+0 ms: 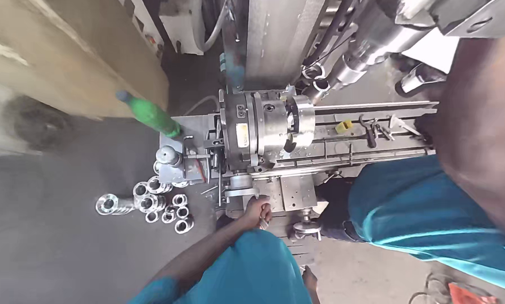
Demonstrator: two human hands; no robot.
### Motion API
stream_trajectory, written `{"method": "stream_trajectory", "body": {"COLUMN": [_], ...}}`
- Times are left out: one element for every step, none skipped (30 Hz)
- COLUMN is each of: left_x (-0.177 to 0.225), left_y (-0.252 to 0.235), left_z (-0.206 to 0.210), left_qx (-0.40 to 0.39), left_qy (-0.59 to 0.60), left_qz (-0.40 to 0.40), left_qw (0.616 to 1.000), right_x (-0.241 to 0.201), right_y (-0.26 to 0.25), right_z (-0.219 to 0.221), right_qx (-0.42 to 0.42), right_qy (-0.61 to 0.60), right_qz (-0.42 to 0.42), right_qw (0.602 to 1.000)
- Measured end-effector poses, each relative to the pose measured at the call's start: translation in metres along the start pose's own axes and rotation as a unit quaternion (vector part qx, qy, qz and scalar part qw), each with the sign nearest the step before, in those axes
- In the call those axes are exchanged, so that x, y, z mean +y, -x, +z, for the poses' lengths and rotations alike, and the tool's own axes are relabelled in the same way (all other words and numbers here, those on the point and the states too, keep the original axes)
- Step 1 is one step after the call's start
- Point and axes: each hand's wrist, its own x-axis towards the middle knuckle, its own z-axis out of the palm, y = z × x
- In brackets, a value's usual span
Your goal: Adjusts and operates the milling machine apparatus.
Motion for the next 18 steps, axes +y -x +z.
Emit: {"method": "stream_trajectory", "body": {"left_x": [-0.007, -0.005, 0.007, 0.020, 0.030, 0.036, 0.026, 0.011, 0.003, 0.000, 0.004, 0.011, 0.023, 0.031, 0.037, 0.034, 0.022, 0.010], "left_y": [-0.012, -0.013, -0.002, 0.019, 0.036, 0.038, 0.032, 0.017, -0.001, -0.010, -0.008, 0.002, 0.019, 0.037, 0.043, 0.036, 0.024, 0.007], "left_z": [-0.024, -0.047, -0.060, -0.064, -0.054, -0.032, -0.006, 0.011, 0.015, -0.002, -0.025, -0.047, -0.058, -0.057, -0.041, -0.018, 0.001, 0.010], "left_qx": [0.000, 0.007, 0.027, 0.019, -0.008, -0.023, -0.012, 0.025, 0.071, 0.099, 0.098, 0.089, 0.053, -0.008, -0.061, -0.070, -0.050, -0.010], "left_qy": [-0.035, -0.069, -0.081, -0.080, -0.070, -0.048, -0.025, -0.027, -0.061, -0.105, -0.135, -0.134, -0.112, -0.086, -0.069, -0.055, -0.048, -0.070], "left_qz": [-0.011, -0.017, -0.012, -0.018, -0.016, -0.006, 0.001, 0.004, -0.005, -0.030, -0.055, -0.047, -0.034, -0.025, -0.019, -0.009, -0.008, -0.015], "left_qw": [0.999, 0.997, 0.996, 0.996, 0.997, 0.999, 1.000, 0.999, 0.996, 0.989, 0.984, 0.986, 0.992, 0.996, 0.996, 0.996, 0.998, 0.997], "right_x": [0.011, 0.012, 0.006, 0.006, 0.002, -0.009, -0.015, -0.022, -0.033, -0.041, -0.047, -0.053, -0.057, -0.053, -0.055, -0.055, -0.048, -0.043], "right_y": [0.000, -0.001, -0.004, -0.003, -0.002, 0.000, 0.004, 0.006, 0.003, 0.003, 0.002, 0.001, 0.001, 0.005, 0.007, 0.007, 0.007, 0.006], "right_z": [0.002, 0.000, 0.001, 0.001, 0.003, 0.007, 0.004, 0.002, 0.006, 0.010, 0.009, 0.008, 0.010, 0.006, 0.006, 0.008, 0.007, 0.009], "right_qx": [0.000, -0.002, 0.000, 0.003, 0.006, 0.004, 0.003, 0.001, -0.003, -0.015, -0.025, -0.033, -0.040, -0.045, -0.045, -0.043, -0.038, -0.029], "right_qy": [-0.004, -0.005, -0.002, 0.000, -0.006, -0.023, -0.034, -0.059, -0.093, -0.123, -0.138, -0.140, -0.135, -0.122, -0.117, -0.119, -0.120, -0.112], "right_qz": [0.011, 0.013, 0.007, -0.003, -0.017, -0.033, -0.046, -0.054, -0.059, -0.055, -0.051, -0.055, -0.063, -0.071, -0.076, -0.074, -0.066, -0.061], "right_qw": [1.000, 1.000, 1.000, 1.000, 1.000, 0.999, 0.998, 0.997, 0.994, 0.991, 0.989, 0.988, 0.988, 0.989, 0.989, 0.989, 0.990, 0.991]}}
